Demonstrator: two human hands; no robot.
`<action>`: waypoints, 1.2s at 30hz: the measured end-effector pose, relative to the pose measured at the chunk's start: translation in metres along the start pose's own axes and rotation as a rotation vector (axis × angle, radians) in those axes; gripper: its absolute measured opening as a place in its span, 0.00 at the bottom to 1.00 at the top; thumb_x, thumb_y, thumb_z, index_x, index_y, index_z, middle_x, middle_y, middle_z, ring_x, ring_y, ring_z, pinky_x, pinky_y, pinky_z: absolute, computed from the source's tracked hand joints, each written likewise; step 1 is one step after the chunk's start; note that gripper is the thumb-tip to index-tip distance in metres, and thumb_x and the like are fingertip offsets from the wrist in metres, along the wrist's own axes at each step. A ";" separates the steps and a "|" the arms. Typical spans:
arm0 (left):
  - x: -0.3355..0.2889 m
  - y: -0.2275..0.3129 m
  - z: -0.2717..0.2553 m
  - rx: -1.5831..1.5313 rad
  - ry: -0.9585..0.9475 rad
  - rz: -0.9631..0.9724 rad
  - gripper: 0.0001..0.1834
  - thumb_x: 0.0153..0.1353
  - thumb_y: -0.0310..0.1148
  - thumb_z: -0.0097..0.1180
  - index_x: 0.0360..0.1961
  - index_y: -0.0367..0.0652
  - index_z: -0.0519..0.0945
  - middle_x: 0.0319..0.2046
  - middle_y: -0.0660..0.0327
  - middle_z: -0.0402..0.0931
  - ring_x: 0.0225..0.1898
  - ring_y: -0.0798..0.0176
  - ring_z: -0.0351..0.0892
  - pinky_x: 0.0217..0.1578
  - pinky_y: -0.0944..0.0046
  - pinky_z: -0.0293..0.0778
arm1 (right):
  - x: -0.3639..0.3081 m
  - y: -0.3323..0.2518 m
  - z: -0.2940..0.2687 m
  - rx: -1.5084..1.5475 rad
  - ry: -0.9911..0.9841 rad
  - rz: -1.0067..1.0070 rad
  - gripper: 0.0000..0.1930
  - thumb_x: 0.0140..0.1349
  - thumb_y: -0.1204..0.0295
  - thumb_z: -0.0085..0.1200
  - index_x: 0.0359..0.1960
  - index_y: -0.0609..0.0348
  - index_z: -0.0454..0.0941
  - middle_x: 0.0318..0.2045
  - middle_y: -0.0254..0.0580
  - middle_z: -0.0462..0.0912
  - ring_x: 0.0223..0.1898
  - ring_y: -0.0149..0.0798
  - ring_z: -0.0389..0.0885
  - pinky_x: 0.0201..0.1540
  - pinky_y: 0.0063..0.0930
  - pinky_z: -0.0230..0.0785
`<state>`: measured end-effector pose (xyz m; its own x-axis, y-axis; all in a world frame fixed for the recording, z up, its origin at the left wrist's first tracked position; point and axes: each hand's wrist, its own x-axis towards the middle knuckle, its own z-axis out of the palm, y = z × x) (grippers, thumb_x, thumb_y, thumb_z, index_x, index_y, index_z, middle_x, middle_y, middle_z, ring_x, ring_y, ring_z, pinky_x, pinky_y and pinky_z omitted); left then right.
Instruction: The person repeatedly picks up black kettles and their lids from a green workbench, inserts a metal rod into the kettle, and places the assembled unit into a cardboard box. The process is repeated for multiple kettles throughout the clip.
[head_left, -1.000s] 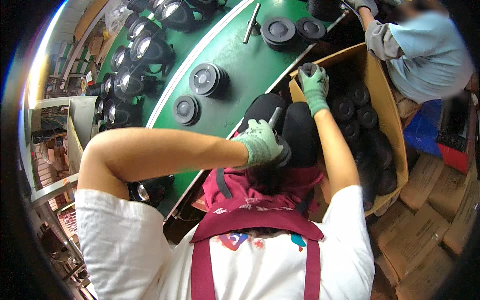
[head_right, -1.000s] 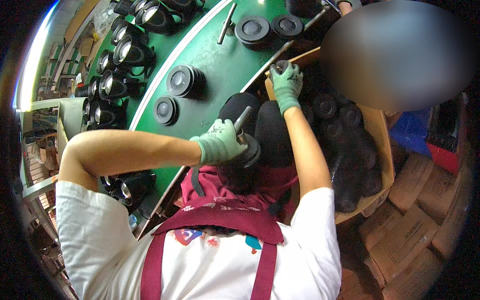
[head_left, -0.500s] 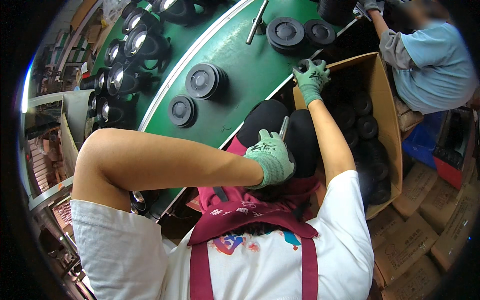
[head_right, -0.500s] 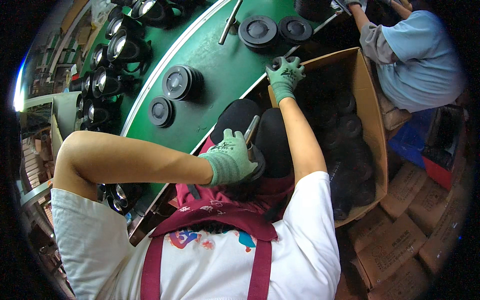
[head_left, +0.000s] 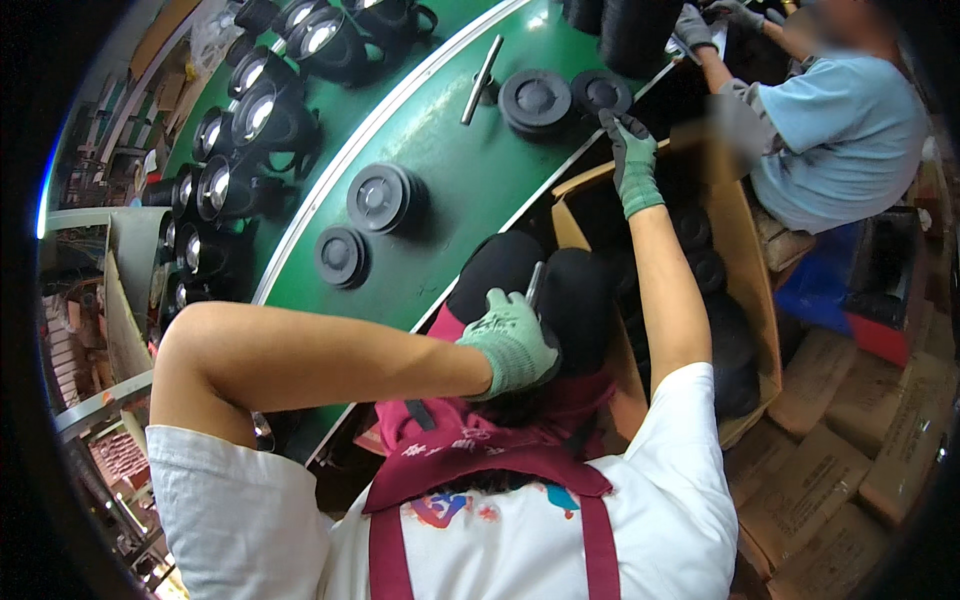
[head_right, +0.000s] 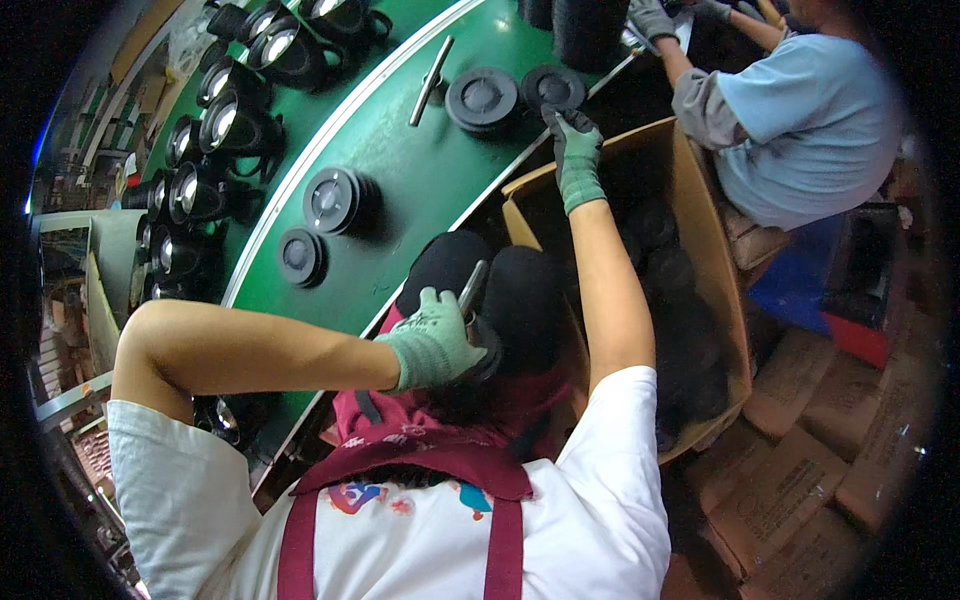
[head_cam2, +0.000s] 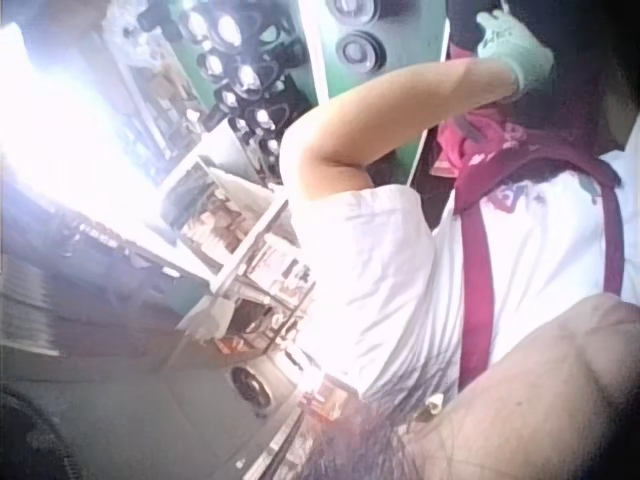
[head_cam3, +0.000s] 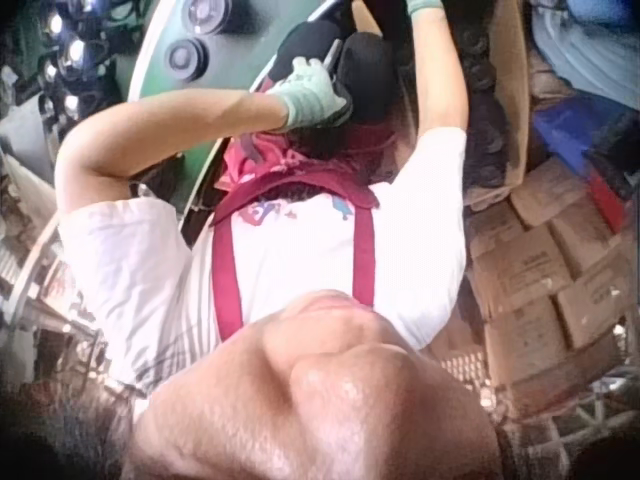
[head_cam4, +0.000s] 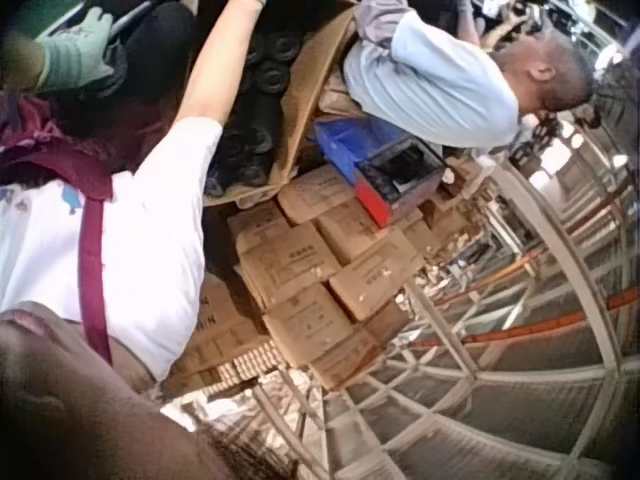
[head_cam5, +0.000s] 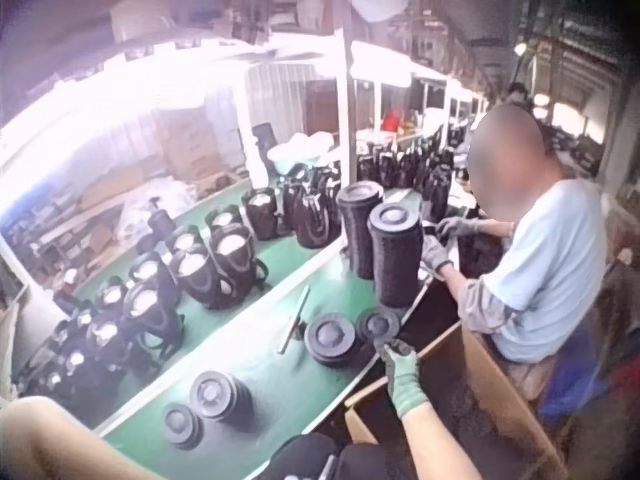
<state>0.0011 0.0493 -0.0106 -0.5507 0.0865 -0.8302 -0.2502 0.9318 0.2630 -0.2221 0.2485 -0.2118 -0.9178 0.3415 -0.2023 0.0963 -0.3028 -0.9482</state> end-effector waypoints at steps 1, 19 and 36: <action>0.001 -0.001 0.001 -0.002 0.011 0.020 0.43 0.52 0.48 0.68 0.58 0.25 0.67 0.57 0.31 0.63 0.55 0.29 0.75 0.56 0.43 0.75 | 0.015 -0.006 0.000 -0.031 0.057 -0.007 0.13 0.57 0.70 0.71 0.44 0.54 0.87 0.36 0.28 0.86 0.35 0.28 0.80 0.40 0.19 0.68; -0.011 0.009 -0.015 -0.011 -0.083 0.026 0.33 0.59 0.42 0.59 0.59 0.29 0.67 0.61 0.36 0.61 0.56 0.33 0.77 0.56 0.43 0.76 | 0.215 0.019 -0.032 -0.841 0.332 0.041 0.21 0.54 0.57 0.71 0.35 0.67 0.86 0.33 0.39 0.87 0.33 0.35 0.81 0.41 0.34 0.75; -0.005 0.000 0.000 -0.021 -0.030 0.015 0.35 0.59 0.44 0.58 0.61 0.31 0.67 0.64 0.37 0.59 0.57 0.32 0.76 0.57 0.44 0.74 | 0.111 -0.033 -0.034 -0.264 -0.285 0.074 0.12 0.62 0.66 0.66 0.47 0.47 0.87 0.39 0.22 0.88 0.35 0.23 0.81 0.36 0.24 0.69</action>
<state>0.0042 0.0488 -0.0062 -0.5304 0.1114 -0.8404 -0.2585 0.9229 0.2855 -0.3143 0.3269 -0.2119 -0.9713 0.0553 -0.2314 0.2277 -0.0655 -0.9715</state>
